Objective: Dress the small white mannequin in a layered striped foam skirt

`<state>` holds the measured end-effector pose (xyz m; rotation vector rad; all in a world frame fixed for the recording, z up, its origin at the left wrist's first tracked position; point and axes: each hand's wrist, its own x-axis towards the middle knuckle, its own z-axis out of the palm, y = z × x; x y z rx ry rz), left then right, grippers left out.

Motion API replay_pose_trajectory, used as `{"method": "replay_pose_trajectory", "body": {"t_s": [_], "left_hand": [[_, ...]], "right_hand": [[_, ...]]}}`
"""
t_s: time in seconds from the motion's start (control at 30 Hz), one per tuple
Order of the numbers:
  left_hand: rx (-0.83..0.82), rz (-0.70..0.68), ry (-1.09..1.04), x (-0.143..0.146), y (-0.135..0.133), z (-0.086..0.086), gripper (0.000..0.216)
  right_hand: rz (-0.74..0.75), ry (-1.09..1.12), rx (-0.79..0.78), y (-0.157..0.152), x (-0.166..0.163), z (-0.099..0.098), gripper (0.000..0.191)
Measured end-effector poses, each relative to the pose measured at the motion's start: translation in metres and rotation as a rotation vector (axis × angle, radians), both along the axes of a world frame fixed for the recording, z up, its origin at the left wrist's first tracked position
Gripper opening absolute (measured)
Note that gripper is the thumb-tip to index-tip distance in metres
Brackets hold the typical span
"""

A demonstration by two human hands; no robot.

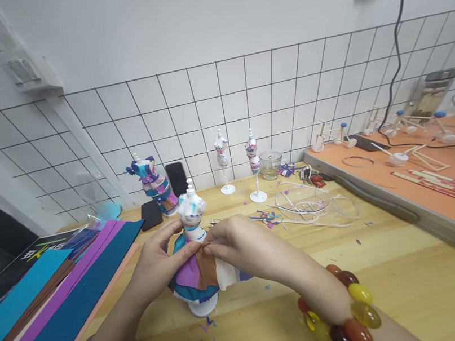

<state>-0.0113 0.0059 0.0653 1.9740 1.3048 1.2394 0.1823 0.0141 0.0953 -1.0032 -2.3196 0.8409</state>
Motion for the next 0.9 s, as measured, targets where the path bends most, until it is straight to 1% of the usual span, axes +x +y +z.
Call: {"method": "replay_pose_trajectory", "body": {"t_s": [0.13, 0.23, 0.3, 0.43, 0.53, 0.67, 0.8, 0.9], "left_hand": [[0.023, 0.018, 0.032, 0.001, -0.001, 0.001, 0.034], [0.040, 0.019, 0.056, 0.002, -0.002, 0.001, 0.030], [0.048, 0.024, 0.064, 0.002, -0.002, 0.001, 0.030], [0.043, 0.020, 0.047, 0.002, -0.001, 0.000, 0.033], [0.034, -0.001, 0.031, 0.001, -0.001, -0.001, 0.034], [0.044, 0.003, 0.025, 0.001, -0.001, -0.002, 0.034], [0.060, -0.007, 0.021, 0.002, -0.001, -0.003, 0.034], [0.066, -0.014, 0.018, 0.003, -0.001, -0.003, 0.034]], "right_hand": [[-0.037, 0.014, -0.023, 0.004, 0.001, -0.005, 0.017], [-0.077, -0.020, 0.009, 0.005, 0.002, -0.007, 0.022], [-0.075, -0.037, 0.022, 0.004, 0.003, -0.005, 0.024], [-0.011, -0.030, -0.030, 0.001, 0.004, 0.001, 0.019], [0.007, -0.003, -0.070, 0.001, 0.005, 0.001, 0.018], [-0.011, 0.046, -0.103, 0.004, 0.004, -0.003, 0.018], [-0.058, 0.068, -0.076, 0.007, 0.001, -0.007, 0.017], [-0.066, 0.067, -0.065, 0.008, -0.001, -0.009, 0.016]]}}
